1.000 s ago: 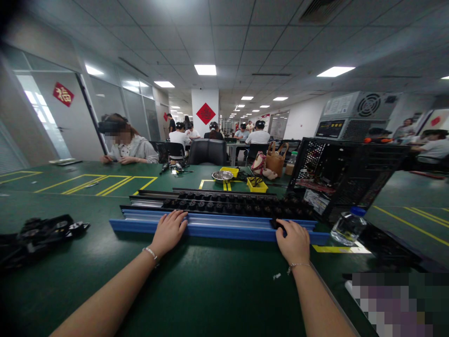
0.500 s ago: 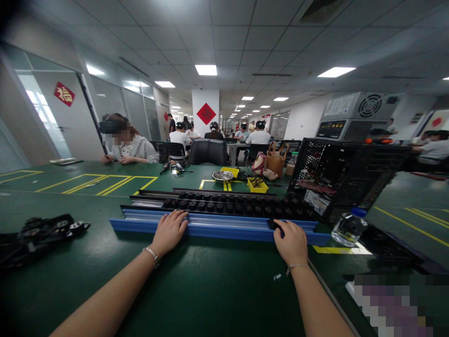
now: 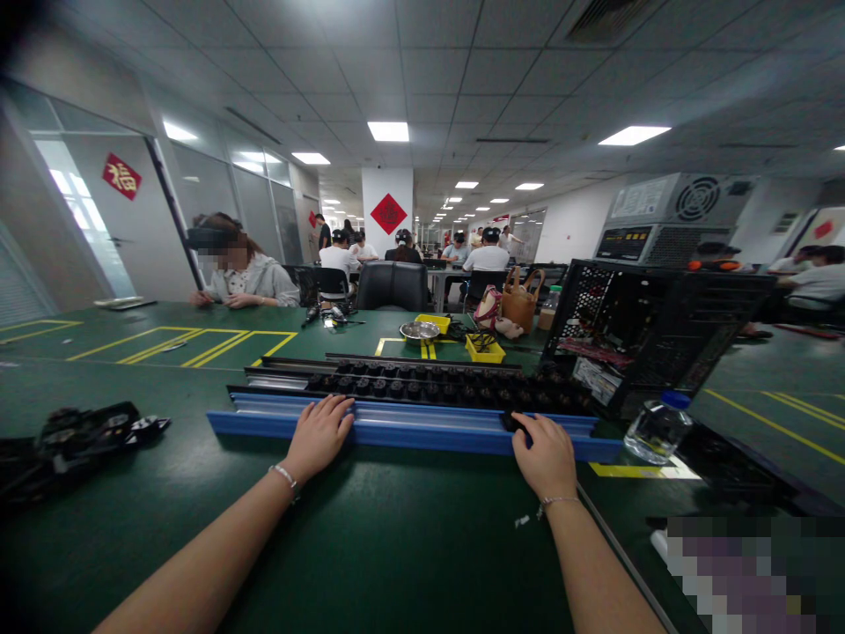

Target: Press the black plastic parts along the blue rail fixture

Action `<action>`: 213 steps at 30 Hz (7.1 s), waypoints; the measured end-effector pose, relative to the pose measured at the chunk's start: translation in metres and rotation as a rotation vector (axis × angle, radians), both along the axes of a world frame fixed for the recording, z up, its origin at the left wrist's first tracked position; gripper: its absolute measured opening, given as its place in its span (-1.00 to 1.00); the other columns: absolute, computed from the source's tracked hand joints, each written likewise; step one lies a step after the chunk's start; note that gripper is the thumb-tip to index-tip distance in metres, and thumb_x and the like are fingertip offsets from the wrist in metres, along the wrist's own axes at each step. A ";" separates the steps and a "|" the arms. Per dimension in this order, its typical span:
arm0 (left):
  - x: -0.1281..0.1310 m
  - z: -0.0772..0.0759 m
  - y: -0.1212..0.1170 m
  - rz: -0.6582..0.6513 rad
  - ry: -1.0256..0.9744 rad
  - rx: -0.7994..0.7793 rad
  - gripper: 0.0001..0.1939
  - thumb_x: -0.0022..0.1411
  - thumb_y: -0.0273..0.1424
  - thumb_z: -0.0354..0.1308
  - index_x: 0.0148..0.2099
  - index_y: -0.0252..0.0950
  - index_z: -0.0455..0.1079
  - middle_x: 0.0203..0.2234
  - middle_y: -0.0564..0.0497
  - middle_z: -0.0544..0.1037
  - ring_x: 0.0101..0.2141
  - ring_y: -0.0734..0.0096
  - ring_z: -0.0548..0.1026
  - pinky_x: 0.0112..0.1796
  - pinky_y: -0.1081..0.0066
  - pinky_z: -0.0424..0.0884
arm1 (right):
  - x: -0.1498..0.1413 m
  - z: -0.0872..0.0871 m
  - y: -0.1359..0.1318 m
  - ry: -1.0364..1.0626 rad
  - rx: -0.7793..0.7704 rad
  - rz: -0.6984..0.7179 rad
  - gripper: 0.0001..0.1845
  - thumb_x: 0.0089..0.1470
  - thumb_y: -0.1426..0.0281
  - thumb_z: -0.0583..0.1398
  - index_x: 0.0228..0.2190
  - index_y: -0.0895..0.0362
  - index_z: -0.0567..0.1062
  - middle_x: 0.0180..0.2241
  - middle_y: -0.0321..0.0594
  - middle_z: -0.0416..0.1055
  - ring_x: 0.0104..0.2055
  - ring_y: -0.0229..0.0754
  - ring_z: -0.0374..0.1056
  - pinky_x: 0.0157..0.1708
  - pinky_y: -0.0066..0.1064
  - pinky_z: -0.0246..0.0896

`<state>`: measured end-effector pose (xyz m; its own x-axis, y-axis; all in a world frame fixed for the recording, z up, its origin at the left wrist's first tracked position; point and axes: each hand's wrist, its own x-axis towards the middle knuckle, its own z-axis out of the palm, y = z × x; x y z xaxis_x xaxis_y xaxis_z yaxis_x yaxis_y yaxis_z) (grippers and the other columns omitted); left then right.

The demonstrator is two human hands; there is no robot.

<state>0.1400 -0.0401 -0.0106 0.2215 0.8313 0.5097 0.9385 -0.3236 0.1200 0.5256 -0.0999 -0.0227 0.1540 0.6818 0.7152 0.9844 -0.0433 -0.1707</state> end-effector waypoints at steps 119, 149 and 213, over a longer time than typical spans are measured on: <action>0.069 0.001 -0.018 0.035 -0.007 -0.079 -0.52 0.30 -0.19 -0.27 0.19 -0.07 0.21 0.16 0.00 0.28 0.20 0.07 0.06 0.12 -0.22 -0.17 | -0.051 0.013 -0.002 0.108 -0.227 0.183 -0.54 0.04 0.36 0.00 -0.02 0.08 0.41 -0.24 -0.18 0.36 -0.21 -0.15 0.31 -0.11 -0.26 0.21; 0.068 -0.002 -0.015 0.034 -0.010 -0.054 -0.52 0.30 -0.18 -0.27 0.19 -0.07 0.21 0.15 0.00 0.29 0.20 0.08 0.07 0.13 -0.20 -0.18 | -0.059 0.014 -0.002 0.072 -0.258 0.201 -0.52 0.05 0.36 0.00 0.02 0.10 0.38 -0.22 -0.16 0.35 -0.18 -0.15 0.30 -0.08 -0.27 0.19; 0.069 0.000 -0.017 0.047 0.007 -0.059 -0.53 0.30 -0.19 -0.26 0.19 -0.07 0.21 0.15 0.00 0.28 0.19 0.09 0.07 0.12 -0.20 -0.13 | -0.083 0.017 -0.001 0.014 -0.289 0.248 -0.47 0.05 0.37 0.01 0.08 0.16 0.32 -0.17 -0.09 0.34 -0.13 -0.12 0.28 -0.05 -0.28 0.18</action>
